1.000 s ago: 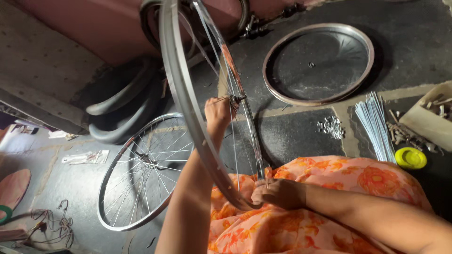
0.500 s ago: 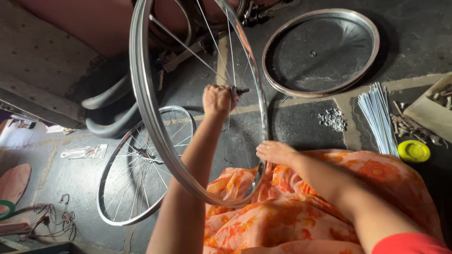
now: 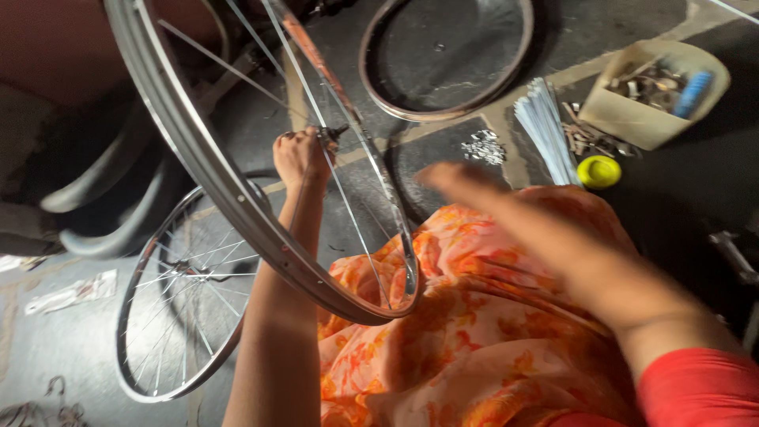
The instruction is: The person assembles a bicycle wheel by inserting metal spokes through the rim and hub, then tightening them by hand. The person works on the wheel while seated on the floor, handling the rim, hub, and spokes throughout the clip.
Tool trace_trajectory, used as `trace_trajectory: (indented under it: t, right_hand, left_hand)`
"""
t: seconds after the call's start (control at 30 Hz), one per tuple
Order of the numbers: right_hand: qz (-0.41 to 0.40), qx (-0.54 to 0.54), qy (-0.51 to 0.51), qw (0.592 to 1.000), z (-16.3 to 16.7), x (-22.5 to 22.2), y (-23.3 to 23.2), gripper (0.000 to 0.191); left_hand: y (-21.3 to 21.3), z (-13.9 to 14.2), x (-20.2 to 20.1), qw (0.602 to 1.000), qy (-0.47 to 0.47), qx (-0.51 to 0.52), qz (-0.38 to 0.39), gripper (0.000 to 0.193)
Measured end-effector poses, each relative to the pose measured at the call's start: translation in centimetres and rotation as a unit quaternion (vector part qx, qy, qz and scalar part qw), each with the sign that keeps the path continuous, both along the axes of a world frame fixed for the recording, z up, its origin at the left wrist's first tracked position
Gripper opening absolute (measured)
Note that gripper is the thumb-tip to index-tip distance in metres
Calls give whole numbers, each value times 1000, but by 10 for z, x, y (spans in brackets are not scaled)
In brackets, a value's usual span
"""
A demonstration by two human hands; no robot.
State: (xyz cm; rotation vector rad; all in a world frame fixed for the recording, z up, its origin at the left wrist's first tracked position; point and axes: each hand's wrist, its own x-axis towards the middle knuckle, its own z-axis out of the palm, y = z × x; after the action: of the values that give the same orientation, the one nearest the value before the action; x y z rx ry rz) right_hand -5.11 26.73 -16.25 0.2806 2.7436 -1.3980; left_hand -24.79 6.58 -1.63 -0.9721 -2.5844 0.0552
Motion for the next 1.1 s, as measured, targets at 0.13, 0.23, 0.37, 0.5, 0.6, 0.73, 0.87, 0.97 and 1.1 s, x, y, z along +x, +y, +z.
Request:
trace_trajectory:
  t: [0.13, 0.23, 0.37, 0.5, 0.6, 0.73, 0.87, 0.97, 1.1]
  right_hand:
    - [-96, 216, 54, 970, 6, 74, 118, 39]
    - [-202, 280, -221, 912, -2, 121, 161, 28]
    - [-217, 259, -220, 915, -23, 134, 158, 48]
    - [-188, 280, -203, 919, -30, 122, 162, 54]
    - [-170, 288, -211, 919, -30, 112, 163, 42]
    - [-178, 280, -164, 929, -32, 116, 165, 40]
    - [-259, 135, -69, 954, -41, 131, 161, 35]
    - [-280, 204, 10, 938, -36, 127, 163, 30]
    - [-277, 86, 196, 937, -3, 91, 146, 17]
  left_hand:
    - [1, -1, 6, 1000, 21, -1, -6, 23]
    - [2, 3, 13, 1000, 6, 10, 6, 16]
    - [7, 11, 22, 1000, -3, -3, 13, 23]
    - [14, 14, 26, 1000, -13, -5, 5, 26]
    - [17, 10, 25, 1000, -19, -9, 7, 28]
    - [15, 4, 22, 997, -64, 7, 40, 35]
    - [6, 1, 18, 999, -18, 32, -10, 33]
    - [2, -4, 13, 998, -21, 55, -22, 35]
    - [6, -15, 9, 997, -8, 68, -32, 37]
